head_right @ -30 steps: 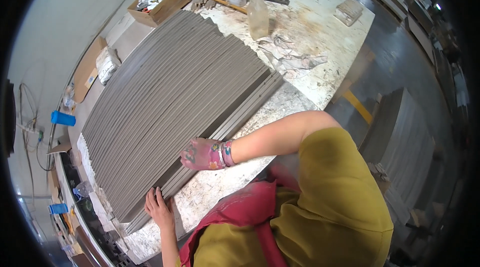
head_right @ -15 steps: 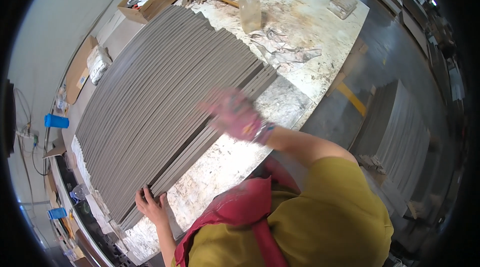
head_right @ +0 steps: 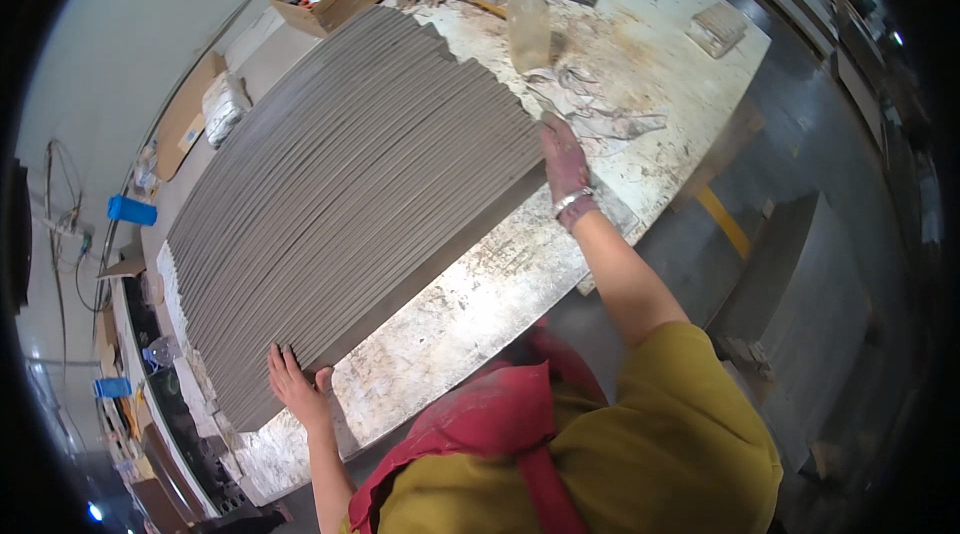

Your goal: The person wipes the surface of several slatted wooden panels with a cloth and stacks them on top of one another on a workbench.

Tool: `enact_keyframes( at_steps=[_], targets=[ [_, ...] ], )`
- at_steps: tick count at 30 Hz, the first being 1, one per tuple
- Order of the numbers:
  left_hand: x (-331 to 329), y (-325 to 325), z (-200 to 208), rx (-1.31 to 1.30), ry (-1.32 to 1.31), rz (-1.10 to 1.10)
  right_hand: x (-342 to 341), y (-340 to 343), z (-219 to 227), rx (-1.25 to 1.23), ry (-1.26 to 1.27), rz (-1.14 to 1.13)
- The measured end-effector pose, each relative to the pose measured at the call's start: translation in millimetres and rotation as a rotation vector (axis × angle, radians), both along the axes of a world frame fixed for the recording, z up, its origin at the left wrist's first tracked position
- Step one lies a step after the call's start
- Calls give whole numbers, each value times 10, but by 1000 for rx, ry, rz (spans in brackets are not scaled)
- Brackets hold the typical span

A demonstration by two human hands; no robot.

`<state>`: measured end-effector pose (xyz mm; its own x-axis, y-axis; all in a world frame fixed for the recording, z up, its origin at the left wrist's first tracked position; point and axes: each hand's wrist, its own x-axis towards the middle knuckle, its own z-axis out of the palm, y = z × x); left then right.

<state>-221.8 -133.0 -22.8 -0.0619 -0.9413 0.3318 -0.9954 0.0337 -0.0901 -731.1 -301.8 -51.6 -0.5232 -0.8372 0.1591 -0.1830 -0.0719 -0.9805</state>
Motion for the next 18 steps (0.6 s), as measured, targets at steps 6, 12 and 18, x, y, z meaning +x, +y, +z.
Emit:
enact_keyframes(
  at_steps=[6, 12, 18],
  targets=[
    [-7, 21, -3, 31, 63, 34, -160, -52, -187, 16, -170, 61],
    [355, 43, 55, -2, 237, -82, -292, -82, -218, 44, -240, 83],
    [1949, 500, 216, -382, 1311, 556, -554, -282, -250, 97, -481, 203]
  ],
)
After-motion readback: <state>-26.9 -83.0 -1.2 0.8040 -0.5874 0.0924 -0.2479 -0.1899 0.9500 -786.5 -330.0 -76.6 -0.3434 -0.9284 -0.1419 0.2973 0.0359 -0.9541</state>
